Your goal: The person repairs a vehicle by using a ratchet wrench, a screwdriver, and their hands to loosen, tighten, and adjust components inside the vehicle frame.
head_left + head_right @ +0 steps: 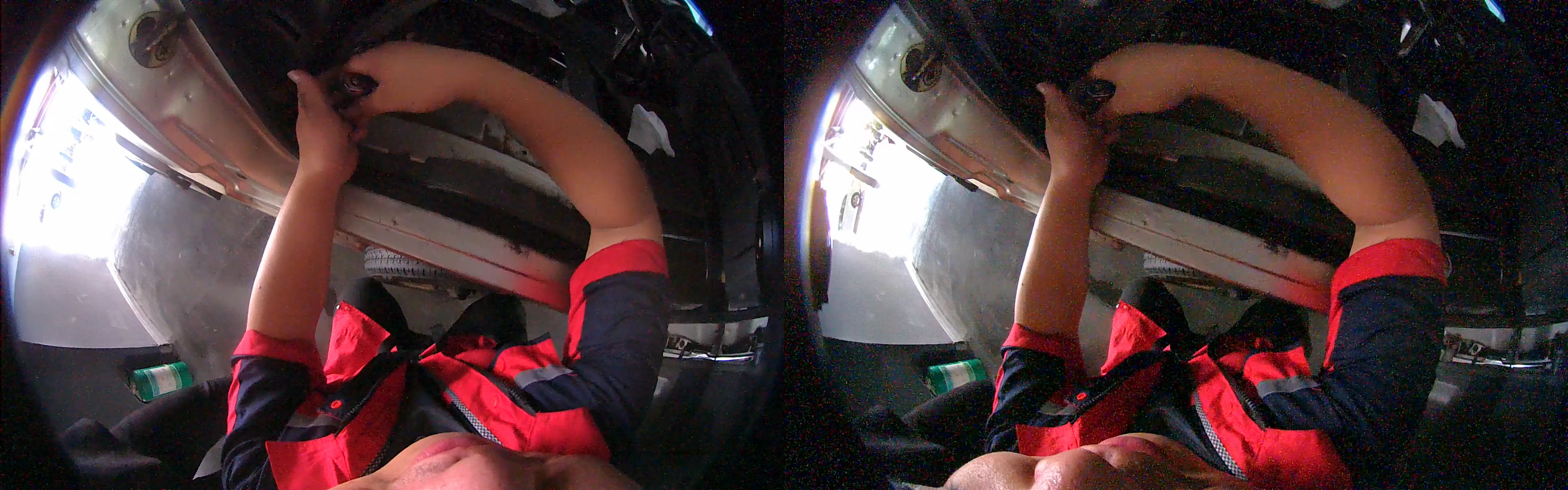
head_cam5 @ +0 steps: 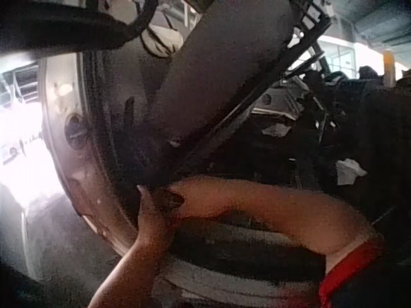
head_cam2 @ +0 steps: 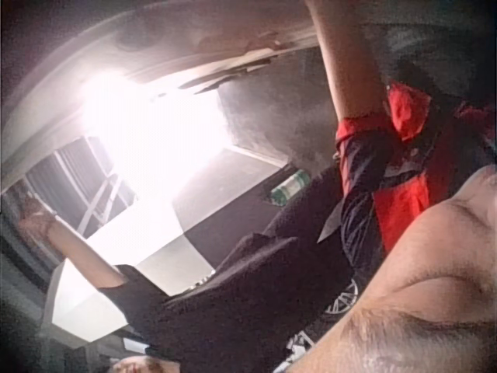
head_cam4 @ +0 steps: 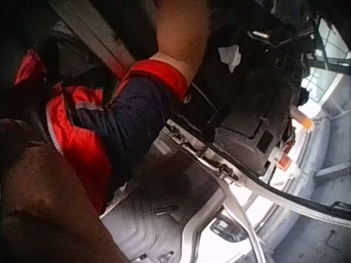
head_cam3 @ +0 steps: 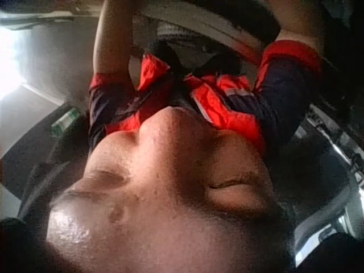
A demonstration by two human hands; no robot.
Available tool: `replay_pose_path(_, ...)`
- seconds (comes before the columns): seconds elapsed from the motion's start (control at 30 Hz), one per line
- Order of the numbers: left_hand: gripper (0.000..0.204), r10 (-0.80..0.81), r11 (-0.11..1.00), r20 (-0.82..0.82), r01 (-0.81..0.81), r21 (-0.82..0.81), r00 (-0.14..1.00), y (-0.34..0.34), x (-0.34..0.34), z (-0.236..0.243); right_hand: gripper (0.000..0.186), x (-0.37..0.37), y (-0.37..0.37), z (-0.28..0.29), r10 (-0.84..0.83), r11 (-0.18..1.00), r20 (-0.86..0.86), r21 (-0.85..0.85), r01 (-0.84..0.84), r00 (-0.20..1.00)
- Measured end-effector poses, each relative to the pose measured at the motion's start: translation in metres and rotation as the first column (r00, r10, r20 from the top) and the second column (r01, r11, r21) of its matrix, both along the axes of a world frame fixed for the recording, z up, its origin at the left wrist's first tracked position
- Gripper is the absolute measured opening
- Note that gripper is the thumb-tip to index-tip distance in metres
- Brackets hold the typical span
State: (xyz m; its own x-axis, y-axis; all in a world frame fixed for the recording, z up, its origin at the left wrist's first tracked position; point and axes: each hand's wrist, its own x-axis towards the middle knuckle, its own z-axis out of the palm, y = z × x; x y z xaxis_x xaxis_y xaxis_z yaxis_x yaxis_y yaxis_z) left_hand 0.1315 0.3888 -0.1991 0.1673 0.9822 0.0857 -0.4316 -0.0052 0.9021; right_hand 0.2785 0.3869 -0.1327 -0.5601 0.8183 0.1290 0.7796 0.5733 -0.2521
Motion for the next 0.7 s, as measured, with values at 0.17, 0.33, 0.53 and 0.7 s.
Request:
replay_pose_path(0.17, 0.061, 0.034, 0.999, 0.006, -0.034, 0.039, 0.999, 0.001, 0.002, 0.001, 0.039, 0.001, 0.023, -0.013, 0.059, 0.995, -0.046, 0.084, -0.055, 0.997)
replay_pose_path(0.33, 0.054, 0.171, 0.982, -0.085, -0.163, 0.1, 0.981, -0.001, -0.001, 0.002, 0.033, 0.027, 0.048, 0.008, 0.051, 0.998, 0.229, -0.033, -0.045, 0.972)
replay_pose_path(0.53, 0.048, 0.23, 0.956, 0.02, -0.23, 0.18, 0.973, 0.007, -0.003, -0.009, 0.034, 0.032, 0.122, -0.084, 0.053, 0.977, 0.327, 0.18, -0.118, 0.944)
replay_pose_path(0.7, 0.042, 0.07, 0.982, 0.217, -0.106, 0.158, 0.974, 0.012, -0.012, -0.015, 0.033, -0.009, 0.138, -0.11, 0.074, 0.997, 0.356, -0.014, -0.075, 0.932)
